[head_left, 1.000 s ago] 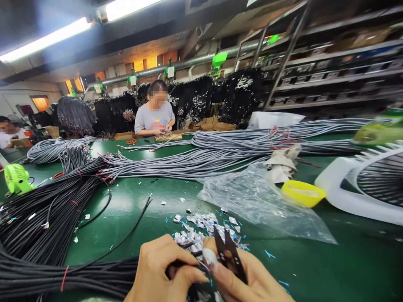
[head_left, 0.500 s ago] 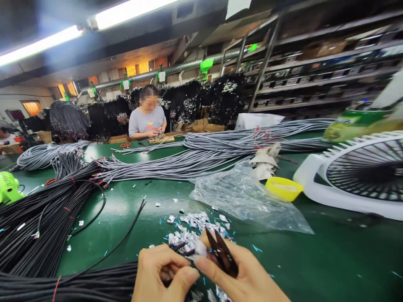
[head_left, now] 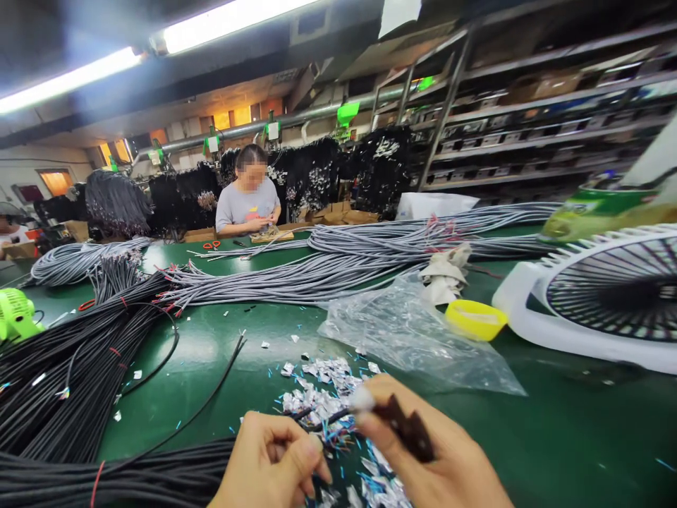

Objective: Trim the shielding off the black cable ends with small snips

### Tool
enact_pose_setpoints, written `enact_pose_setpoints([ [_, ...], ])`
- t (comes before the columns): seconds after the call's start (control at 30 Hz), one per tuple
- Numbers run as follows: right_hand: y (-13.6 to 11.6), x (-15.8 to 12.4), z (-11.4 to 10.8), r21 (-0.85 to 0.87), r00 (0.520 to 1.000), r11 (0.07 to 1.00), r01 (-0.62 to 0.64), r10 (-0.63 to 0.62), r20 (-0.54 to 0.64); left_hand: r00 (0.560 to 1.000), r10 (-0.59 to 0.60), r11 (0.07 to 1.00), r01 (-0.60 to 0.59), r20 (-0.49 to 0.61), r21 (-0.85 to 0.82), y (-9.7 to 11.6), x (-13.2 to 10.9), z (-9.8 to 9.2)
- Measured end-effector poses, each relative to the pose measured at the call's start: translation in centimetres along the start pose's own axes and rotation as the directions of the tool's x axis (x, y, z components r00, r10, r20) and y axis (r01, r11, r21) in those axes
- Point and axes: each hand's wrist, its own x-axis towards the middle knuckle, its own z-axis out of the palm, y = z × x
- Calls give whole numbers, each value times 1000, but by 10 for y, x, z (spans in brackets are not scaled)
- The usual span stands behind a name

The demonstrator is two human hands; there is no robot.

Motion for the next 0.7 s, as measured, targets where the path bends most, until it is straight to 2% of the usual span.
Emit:
enact_pose_setpoints([
  [0.07,-2,0,1,93,974,990,110,-126,190,1000,-20,1000,20,22,4,3,0,0],
  [0.1,-3,0,2,113,957,981,158,-180,229,999,-29,1000,28,30,9,4,-1,1],
  [0.2,-1,-2,4,98,933,958,269,-285,221,999,-43,999,43,29,20,6,-3,1],
  [0.33,7,-3,3,57,892,939,339,-340,298,997,-68,998,67,48,19,10,-5,1],
  [0.4,13,-2,0,13,901,927,375,-368,231,994,-82,996,80,72,26,11,-5,-1],
  [0.43,15,0,-2,-29,926,933,358,-350,140,993,-87,996,85,83,27,11,-4,-2],
  [0.5,17,3,-6,-124,966,966,229,-241,-97,992,-90,996,89,91,11,10,-3,-4],
  [0.53,17,4,-8,-149,967,978,146,-173,-189,992,-87,996,87,94,-2,9,-3,-5],
  [0.57,17,5,-9,-157,967,984,87,-122,-225,992,-82,996,84,95,-17,8,-2,-6],
  [0.6,15,6,-10,-113,977,989,100,-119,-179,992,-75,997,78,96,-27,7,-2,-6],
  [0.63,13,6,-9,-50,986,989,141,-145,-87,993,-69,997,72,96,-33,7,-2,-6],
  [0.7,9,4,-7,82,967,971,225,-233,101,992,-71,997,74,108,-27,7,-1,-5],
])
